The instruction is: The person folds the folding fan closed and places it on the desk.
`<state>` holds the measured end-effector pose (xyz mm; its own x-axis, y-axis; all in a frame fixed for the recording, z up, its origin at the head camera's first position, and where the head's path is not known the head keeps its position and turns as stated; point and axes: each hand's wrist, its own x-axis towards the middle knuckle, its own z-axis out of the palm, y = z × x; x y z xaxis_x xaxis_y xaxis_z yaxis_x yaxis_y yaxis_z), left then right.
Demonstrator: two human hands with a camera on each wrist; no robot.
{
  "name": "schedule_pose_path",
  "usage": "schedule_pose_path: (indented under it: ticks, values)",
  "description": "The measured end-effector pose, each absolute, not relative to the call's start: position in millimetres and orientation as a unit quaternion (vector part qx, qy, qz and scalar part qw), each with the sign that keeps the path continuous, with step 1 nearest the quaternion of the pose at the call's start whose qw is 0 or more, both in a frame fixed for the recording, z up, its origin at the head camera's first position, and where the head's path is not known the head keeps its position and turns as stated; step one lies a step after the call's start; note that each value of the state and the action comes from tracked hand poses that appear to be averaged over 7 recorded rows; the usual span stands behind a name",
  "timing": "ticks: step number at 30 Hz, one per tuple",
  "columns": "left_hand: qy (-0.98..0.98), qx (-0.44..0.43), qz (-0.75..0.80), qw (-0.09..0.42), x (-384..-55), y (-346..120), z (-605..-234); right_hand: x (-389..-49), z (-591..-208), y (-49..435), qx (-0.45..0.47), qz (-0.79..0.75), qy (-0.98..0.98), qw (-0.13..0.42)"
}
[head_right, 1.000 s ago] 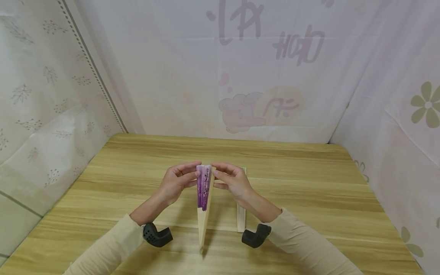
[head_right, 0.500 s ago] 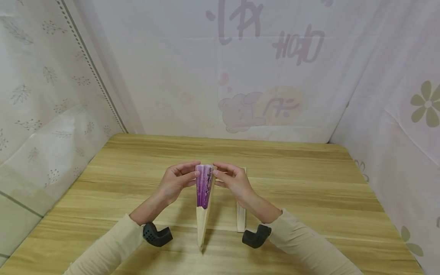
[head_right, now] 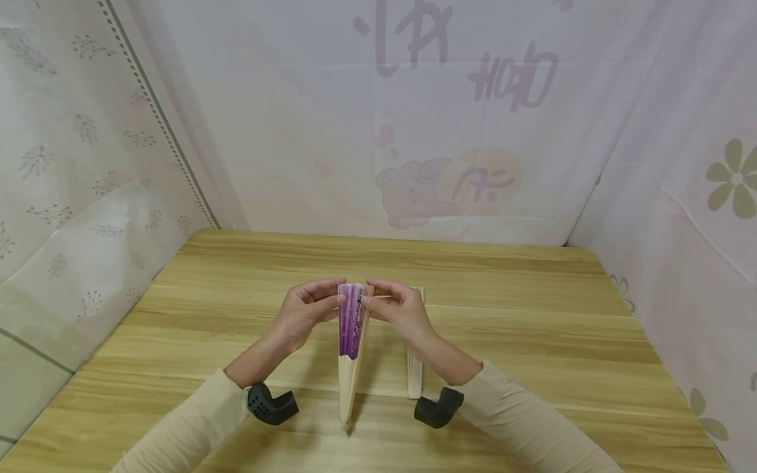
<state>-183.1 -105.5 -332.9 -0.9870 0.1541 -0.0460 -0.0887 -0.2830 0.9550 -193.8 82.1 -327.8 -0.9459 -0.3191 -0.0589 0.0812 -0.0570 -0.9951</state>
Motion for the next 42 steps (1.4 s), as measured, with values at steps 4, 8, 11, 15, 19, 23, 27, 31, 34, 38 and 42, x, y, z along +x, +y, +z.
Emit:
schedule_pose_path:
  ticks: [4,8,11,15,19,23,27,31,34,38,42]
  values:
    - [0.591,0.028,0.803,0.076,-183.1,-105.1,-333.2,-193.1,-327.2,81.3,-0.094,-0.716,0.679,0.135]
    - [0.584,0.027,0.807,0.079,-182.6,-104.6,-333.1,-193.1,-327.1,80.7,-0.095,-0.708,0.687,0.133]
    - [0.578,0.029,0.811,0.081,-182.1,-104.3,-332.8,-193.2,-327.9,80.4,-0.094,-0.705,0.691,0.13]
    - [0.577,0.032,0.812,0.081,-181.4,-104.3,-332.3,-193.7,-328.7,79.6,-0.094,-0.704,0.694,0.121]
    - [0.583,0.035,0.807,0.08,-181.4,-104.2,-332.4,-193.6,-327.5,78.2,-0.089,-0.707,0.693,0.113]
    - [0.589,0.038,0.803,0.079,-181.2,-103.8,-332.2,-193.2,-326.1,77.2,-0.092,-0.708,0.692,0.11]
    - [0.591,0.042,0.801,0.081,-180.7,-103.4,-331.6,-193.2,-326.2,77.0,-0.099,-0.708,0.69,0.113]
    - [0.591,0.044,0.801,0.082,-180.8,-103.4,-331.5,-193.3,-326.0,76.7,-0.102,-0.712,0.684,0.118]
    - [0.589,0.049,0.803,0.084,-181.0,-104.0,-331.6,-193.9,-326.5,76.8,-0.107,-0.713,0.682,0.123]
    - [0.579,0.058,0.808,0.087,-181.8,-105.1,-332.8,-195.4,-328.2,77.4,-0.12,-0.712,0.678,0.139]
    - [0.572,0.063,0.813,0.089,-182.0,-106.0,-333.5,-196.4,-329.2,78.5,-0.127,-0.712,0.672,0.156]
